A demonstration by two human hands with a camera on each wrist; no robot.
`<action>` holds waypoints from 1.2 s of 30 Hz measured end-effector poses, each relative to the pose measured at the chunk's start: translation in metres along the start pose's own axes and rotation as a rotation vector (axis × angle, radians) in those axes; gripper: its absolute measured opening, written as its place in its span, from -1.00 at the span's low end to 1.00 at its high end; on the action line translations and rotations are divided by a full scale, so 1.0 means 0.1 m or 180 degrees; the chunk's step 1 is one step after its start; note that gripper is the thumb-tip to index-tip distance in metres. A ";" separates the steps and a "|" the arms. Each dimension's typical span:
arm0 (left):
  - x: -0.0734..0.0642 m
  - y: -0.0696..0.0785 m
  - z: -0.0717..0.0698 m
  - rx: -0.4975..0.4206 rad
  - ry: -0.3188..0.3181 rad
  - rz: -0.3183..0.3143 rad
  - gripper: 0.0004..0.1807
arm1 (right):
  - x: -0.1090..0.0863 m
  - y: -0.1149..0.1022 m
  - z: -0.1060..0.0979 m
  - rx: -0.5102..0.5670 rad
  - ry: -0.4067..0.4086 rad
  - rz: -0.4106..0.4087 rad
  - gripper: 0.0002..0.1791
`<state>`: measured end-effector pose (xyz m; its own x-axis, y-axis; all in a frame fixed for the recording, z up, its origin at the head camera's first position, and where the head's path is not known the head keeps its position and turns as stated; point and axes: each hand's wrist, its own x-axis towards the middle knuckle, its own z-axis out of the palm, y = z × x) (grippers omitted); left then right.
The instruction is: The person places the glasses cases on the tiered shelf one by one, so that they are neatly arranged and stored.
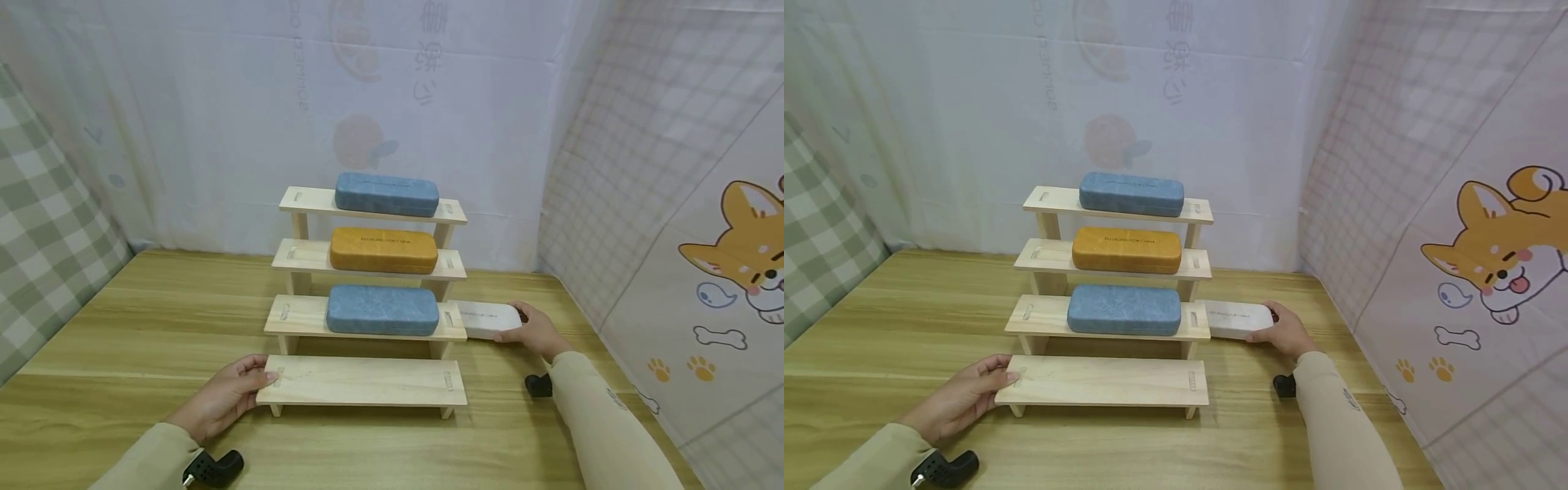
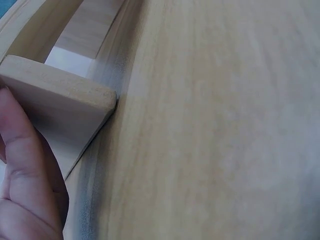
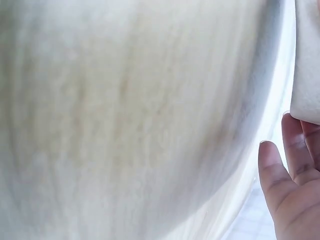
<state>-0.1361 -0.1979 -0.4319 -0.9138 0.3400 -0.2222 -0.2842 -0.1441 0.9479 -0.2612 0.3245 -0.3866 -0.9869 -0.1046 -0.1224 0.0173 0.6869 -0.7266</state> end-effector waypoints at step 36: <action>0.00 0.01 -0.01 0.0076 -0.0042 0.0076 -0.35 | -0.83 0.01 -0.46 0.0078 0.0421 -0.0059 0.01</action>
<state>-0.1368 -0.1990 -0.4312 -0.9163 0.3490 -0.1966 -0.2552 -0.1303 0.9581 -0.1867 0.3674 -0.3461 -0.9996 -0.0202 -0.0197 0.0012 0.6678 -0.7444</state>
